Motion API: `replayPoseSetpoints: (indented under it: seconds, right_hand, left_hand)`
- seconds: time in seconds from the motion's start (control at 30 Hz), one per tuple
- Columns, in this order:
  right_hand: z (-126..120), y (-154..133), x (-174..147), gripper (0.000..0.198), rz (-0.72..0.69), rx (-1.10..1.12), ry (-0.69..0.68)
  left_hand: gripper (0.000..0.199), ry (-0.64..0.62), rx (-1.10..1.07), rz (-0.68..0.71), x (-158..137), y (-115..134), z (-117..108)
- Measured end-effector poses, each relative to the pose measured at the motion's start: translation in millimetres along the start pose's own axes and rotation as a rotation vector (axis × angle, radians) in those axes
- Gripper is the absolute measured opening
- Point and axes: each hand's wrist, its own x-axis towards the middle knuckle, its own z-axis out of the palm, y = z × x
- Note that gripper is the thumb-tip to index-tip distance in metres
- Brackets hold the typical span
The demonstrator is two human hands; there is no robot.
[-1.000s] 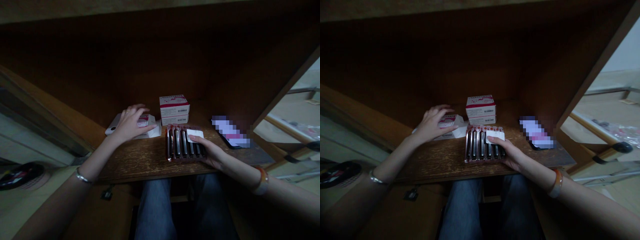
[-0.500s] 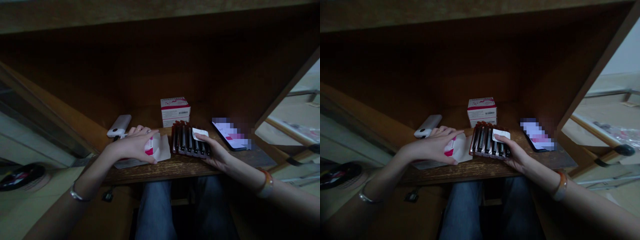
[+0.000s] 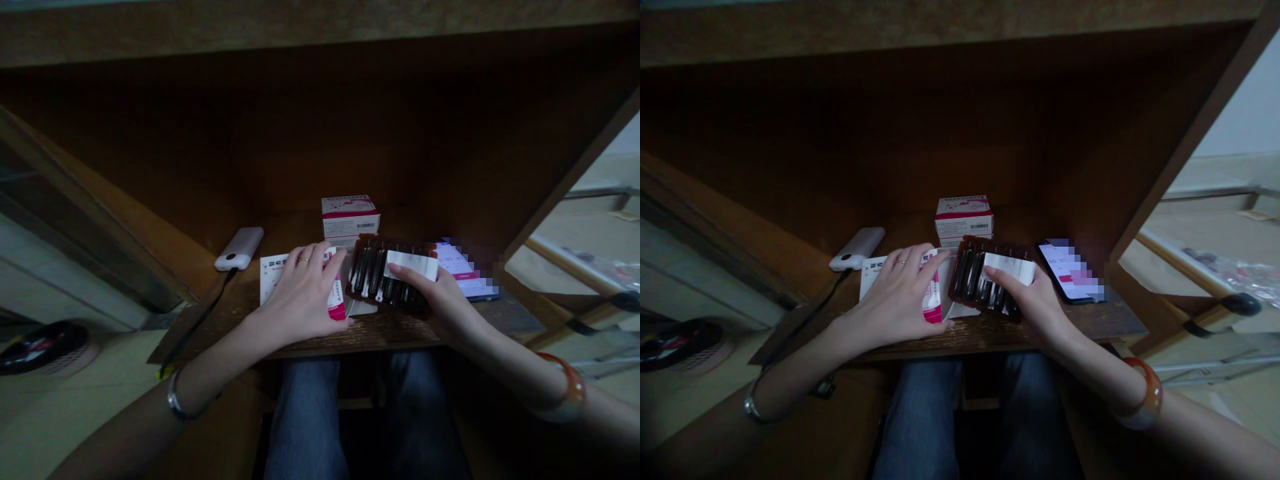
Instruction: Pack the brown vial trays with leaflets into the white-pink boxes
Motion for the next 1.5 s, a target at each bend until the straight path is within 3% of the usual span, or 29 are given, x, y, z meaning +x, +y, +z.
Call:
replayPoseSetpoints:
  seconds: [0.43,0.6,0.93,1.17,1.33,1.5]
  right_hand:
    - [-1.3,3.7,-8.4,0.055,-0.165,-0.355,-0.025]
    - [0.9,0.6,-11.1,0.052,-0.167,-0.346,-0.047]
    - [7.6,-0.2,-16.5,0.052,-0.086,-0.238,-0.045]
    - [6.9,14.1,-9.8,0.048,-0.023,-0.183,-0.154]
    - [5.7,18.3,-8.5,0.052,-0.100,-0.191,-0.145]
    - [2.8,24.3,-9.1,0.054,-0.147,-0.147,-0.132]
  left_hand:
    - [0.097,0.156,0.132,0.065,-4.3,-1.3,12.8]
    - [0.100,0.194,0.144,0.145,-7.8,6.5,15.9]
    - [0.104,0.308,0.031,0.126,-13.0,15.8,25.2]
    - [0.087,0.352,0.057,0.228,-19.0,23.2,26.9]
    - [0.063,0.371,0.073,0.242,-21.8,23.4,31.9]
    - [0.058,0.357,0.065,0.208,-20.6,23.4,32.5]
